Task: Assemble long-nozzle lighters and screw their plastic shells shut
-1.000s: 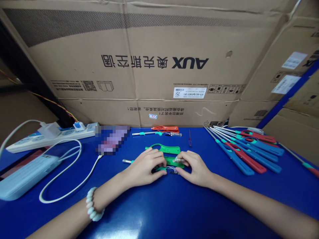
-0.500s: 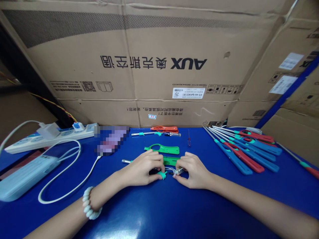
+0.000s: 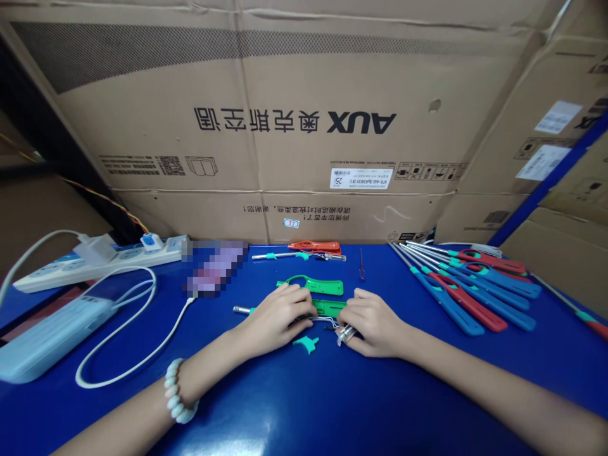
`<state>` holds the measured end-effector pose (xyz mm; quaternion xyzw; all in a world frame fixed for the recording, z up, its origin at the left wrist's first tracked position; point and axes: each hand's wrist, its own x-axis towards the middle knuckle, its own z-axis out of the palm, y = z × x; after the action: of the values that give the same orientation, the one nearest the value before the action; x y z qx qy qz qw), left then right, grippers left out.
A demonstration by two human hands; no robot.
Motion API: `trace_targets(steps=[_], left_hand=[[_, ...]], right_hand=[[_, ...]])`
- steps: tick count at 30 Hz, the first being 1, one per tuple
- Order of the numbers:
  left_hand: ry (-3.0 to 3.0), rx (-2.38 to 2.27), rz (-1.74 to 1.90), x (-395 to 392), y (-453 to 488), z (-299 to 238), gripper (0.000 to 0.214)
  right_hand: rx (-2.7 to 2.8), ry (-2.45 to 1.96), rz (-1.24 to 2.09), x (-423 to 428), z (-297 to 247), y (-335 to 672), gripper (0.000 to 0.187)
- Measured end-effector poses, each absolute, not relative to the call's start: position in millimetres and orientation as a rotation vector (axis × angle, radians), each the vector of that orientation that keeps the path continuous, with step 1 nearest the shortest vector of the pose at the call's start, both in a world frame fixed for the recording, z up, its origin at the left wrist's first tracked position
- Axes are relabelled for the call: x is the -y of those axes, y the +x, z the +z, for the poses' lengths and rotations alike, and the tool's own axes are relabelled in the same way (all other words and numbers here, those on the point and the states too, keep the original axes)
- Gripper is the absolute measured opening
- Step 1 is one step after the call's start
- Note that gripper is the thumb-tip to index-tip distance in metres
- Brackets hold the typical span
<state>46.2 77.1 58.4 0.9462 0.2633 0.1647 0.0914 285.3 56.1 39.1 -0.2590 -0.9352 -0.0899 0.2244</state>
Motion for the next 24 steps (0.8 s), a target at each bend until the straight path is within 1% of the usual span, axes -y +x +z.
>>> trace_targets(steps=[3, 6, 15, 20, 24], left_hand=[[2.797, -0.790, 0.508, -76.8, 47.9, 56.3, 0.014], [2.722, -0.804, 0.545, -77.2, 48.6, 56.0, 0.013], [2.591, -0.794, 0.576, -79.8, 48.0, 54.4, 0.004], [2.602, -0.823, 0.555, -78.5, 48.1, 55.2, 0.012], [2.622, -0.831, 0.545, -78.0, 49.0, 54.9, 0.012]], right_hand=[[2.609, -0.634, -0.420, -57.1, 44.2, 286.5, 0.026], [2.610, -0.586, -0.515, -58.0, 46.9, 287.2, 0.030], [2.553, -0.602, -0.531, -66.8, 46.1, 293.0, 0.031], [2.526, -0.531, -0.630, -66.5, 52.0, 291.6, 0.029], [2.532, -0.521, -0.687, -63.6, 55.3, 289.9, 0.029]])
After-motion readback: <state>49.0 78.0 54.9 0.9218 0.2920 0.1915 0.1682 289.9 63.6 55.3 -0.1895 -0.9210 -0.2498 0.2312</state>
